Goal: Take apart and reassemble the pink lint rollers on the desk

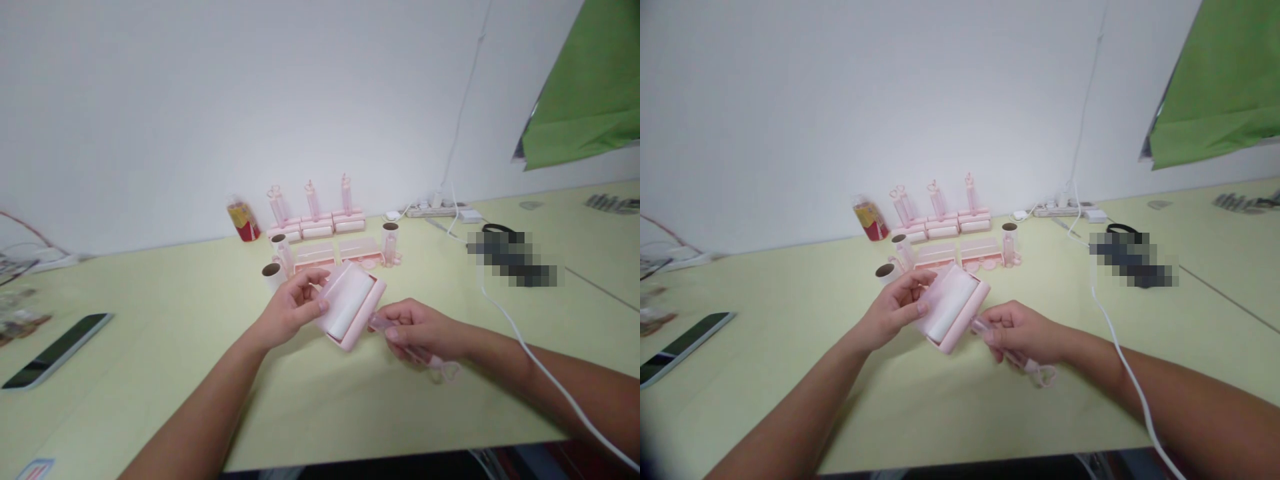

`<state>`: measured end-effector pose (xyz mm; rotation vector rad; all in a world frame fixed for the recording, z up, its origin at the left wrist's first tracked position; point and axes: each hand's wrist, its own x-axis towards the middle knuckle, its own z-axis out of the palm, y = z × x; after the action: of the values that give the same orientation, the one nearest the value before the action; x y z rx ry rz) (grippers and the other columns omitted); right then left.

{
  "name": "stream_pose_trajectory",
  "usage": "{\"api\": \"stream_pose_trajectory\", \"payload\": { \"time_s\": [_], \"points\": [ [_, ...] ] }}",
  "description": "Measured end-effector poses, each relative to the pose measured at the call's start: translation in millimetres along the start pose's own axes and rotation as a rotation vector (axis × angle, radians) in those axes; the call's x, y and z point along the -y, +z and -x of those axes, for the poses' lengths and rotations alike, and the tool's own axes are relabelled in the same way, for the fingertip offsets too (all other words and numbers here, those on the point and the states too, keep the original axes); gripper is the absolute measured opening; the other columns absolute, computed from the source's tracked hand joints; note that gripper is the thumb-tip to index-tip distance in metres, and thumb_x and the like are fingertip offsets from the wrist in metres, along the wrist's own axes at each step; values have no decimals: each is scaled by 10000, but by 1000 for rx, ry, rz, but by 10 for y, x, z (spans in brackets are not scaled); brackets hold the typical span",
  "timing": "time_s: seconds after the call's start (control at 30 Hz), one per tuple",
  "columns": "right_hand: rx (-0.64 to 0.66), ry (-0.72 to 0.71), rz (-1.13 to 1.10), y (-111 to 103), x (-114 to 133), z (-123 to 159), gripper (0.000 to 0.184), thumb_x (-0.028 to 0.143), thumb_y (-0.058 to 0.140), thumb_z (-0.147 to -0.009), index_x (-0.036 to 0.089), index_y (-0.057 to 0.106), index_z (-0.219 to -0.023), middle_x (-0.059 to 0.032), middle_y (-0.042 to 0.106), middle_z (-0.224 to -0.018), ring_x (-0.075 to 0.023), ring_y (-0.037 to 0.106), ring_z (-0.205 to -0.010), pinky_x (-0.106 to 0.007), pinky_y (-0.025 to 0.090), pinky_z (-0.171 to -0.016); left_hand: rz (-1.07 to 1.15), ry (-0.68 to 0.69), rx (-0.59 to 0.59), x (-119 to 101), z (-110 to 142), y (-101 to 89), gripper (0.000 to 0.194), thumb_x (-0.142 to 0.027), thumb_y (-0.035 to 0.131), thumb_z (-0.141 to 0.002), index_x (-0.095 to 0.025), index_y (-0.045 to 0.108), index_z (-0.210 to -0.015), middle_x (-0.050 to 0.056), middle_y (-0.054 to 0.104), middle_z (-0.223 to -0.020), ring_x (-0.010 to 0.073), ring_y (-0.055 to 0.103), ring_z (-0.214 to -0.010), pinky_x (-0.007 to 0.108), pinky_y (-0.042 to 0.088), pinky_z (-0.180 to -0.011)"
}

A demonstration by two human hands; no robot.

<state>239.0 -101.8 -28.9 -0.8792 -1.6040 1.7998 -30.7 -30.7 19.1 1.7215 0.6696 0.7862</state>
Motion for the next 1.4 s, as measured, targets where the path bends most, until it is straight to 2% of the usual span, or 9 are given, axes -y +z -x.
{"api": "stream_pose_trajectory", "payload": {
  "time_s": [0.2,0.37,0.57,0.73,0.93,1.07,1.2,1.27,1.4],
  "points": [
    [53,28,-125,-24,-17,1,433,533,667,-811,120,581,-909,6,625,-589,-73,513,-388,-160,379,-366,11,-68,49,-48,10,65,545,-406,638,-824,-240,514,-1328,98,528,-1256,159,578,-816,244,437,-615],
    [61,20,-140,-20,-32,1,399,505,678,-813,123,574,-865,10,623,-576,-69,509,-378,-153,369,-360,4,-71,54,-36,24,82,531,-416,610,-845,-251,486,-1335,80,544,-1186,142,553,-768,238,419,-601],
    [75,1,-226,-46,-84,-24,389,468,696,-803,110,597,-918,7,620,-558,-83,518,-382,-166,391,-367,-206,1,9,-32,72,108,539,-392,617,-857,-248,470,-1355,95,529,-1229,144,536,-790,244,428,-640],
    [105,-25,-287,-50,-72,-21,447,492,702,-786,89,613,-959,10,605,-542,-74,479,-354,-170,384,-351,-64,-24,66,-39,52,102,513,-414,554,-892,-230,440,-1358,77,547,-1115,105,505,-670,204,397,-516],
    [59,-41,-147,-20,18,12,422,472,656,-841,76,624,-986,15,592,-557,-50,447,-347,-153,360,-352,75,-53,14,-10,15,130,465,-407,499,-912,-213,446,-1331,50,544,-1010,72,468,-562,187,364,-428],
    [24,-9,-43,-3,88,30,435,483,661,-835,85,623,-1005,27,580,-564,-46,440,-350,-144,337,-341,14,-30,-43,-26,35,140,440,-398,551,-883,-204,487,-1273,35,562,-946,85,482,-587,190,354,-465],
    [20,5,-26,-11,85,28,421,490,673,-820,105,613,-979,33,583,-568,-49,450,-359,-143,343,-342,-44,1,-37,-54,61,159,460,-405,554,-886,-195,464,-1286,30,582,-885,100,476,-603,202,338,-506],
    [18,9,-24,-20,67,26,414,494,668,-821,110,608,-964,31,589,-576,-50,460,-367,-142,346,-344,-76,5,-20,-63,70,178,464,-410,524,-904,-201,442,-1310,41,589,-925,120,495,-652,215,360,-538],
    [18,10,-27,-39,35,26,458,508,656,-824,98,612,-1024,25,596,-573,-55,463,-362,-148,350,-344,-200,68,-7,-73,84,210,473,-402,485,-925,-231,430,-1362,88,513,-1245,184,526,-894,264,434,-683]
  ]
}}
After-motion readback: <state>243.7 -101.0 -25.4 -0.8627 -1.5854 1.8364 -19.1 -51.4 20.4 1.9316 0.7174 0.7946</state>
